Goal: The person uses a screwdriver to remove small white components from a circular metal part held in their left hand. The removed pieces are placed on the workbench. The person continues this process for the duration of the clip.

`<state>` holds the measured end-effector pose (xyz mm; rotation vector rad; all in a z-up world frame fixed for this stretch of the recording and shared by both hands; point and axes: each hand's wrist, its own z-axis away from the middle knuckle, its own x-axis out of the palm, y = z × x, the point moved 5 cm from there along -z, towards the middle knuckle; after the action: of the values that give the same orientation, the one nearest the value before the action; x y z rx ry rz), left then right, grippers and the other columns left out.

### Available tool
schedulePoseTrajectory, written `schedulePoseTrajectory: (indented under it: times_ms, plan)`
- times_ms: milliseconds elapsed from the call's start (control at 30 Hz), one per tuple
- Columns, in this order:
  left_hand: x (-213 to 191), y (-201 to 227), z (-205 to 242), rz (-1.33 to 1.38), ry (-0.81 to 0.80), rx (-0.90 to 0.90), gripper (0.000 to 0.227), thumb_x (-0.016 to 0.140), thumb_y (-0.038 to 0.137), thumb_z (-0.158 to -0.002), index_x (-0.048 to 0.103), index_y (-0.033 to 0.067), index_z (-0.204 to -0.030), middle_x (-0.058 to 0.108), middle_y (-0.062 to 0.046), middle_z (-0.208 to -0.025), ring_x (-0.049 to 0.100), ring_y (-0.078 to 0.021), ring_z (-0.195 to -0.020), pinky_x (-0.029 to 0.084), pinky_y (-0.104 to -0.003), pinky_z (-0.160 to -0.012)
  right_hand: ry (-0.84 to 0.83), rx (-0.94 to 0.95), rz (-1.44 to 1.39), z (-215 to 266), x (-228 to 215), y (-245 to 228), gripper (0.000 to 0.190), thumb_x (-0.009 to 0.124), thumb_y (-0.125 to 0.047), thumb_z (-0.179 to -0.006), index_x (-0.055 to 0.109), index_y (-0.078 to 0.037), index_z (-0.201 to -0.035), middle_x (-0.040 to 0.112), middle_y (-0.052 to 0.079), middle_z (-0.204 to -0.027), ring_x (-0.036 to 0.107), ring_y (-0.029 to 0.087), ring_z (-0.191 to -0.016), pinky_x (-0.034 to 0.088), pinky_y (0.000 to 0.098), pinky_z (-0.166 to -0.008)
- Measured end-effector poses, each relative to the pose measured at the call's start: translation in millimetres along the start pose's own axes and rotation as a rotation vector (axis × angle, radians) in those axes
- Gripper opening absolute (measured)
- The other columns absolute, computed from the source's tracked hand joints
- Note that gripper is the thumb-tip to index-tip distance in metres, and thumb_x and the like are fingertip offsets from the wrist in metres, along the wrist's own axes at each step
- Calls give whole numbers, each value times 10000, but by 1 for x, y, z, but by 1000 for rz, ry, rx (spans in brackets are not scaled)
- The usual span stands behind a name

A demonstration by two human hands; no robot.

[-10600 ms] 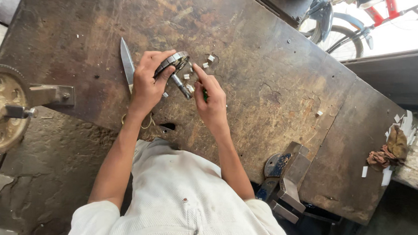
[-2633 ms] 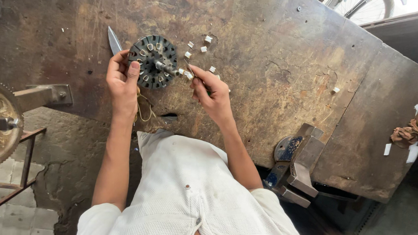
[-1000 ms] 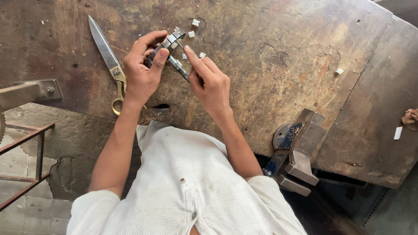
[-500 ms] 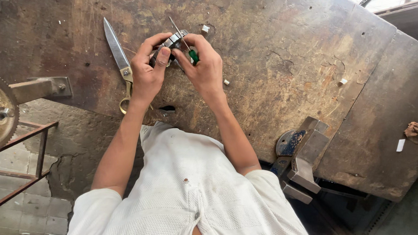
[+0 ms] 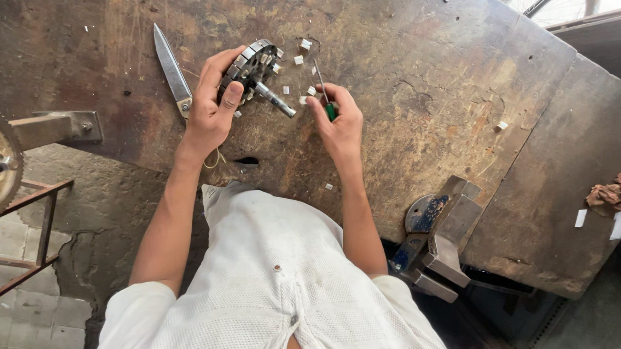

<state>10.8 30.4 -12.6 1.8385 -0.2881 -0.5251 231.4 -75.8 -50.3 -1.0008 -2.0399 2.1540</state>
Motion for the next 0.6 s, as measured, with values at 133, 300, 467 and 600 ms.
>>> schedulePoseTrajectory:
  times_ms: [133,300,467,600]
  plan:
    - [7,-18,11,163,56,-310,585,658,434,-1037,599,20,-1446,681,-39,-1202,595,-104,-976,497,-241,-838,42,20,-41,14,-9,5,263,619,-93,-1081,686,-82,-1335,687,24,-964,584,84,-789,491,252,-691]
    - [16,-7,-2,121,133,-160,502,731,398,-1042,654,6,-1345,716,-47,-1201,645,-87,-1050,541,-245,-902,10,-195,94,12,-1,-37,405,625,-3,-1010,657,-102,-1401,635,9,-844,558,103,-708,449,281,-628]
    - [20,-2,-16,-32,166,-165,443,722,394,-1016,690,16,-1244,725,-19,-985,618,-65,-846,516,-244,-737,-46,-240,124,12,8,-76,498,656,16,-948,642,-164,-1413,629,59,-900,610,160,-731,521,317,-683]
    - [14,-11,-23,-85,203,-181,402,713,378,-1022,686,21,-1205,703,-14,-904,586,-70,-789,500,-250,-706,-8,-255,185,5,10,-90,481,666,5,-944,651,-178,-1388,646,65,-924,632,190,-736,522,327,-683]
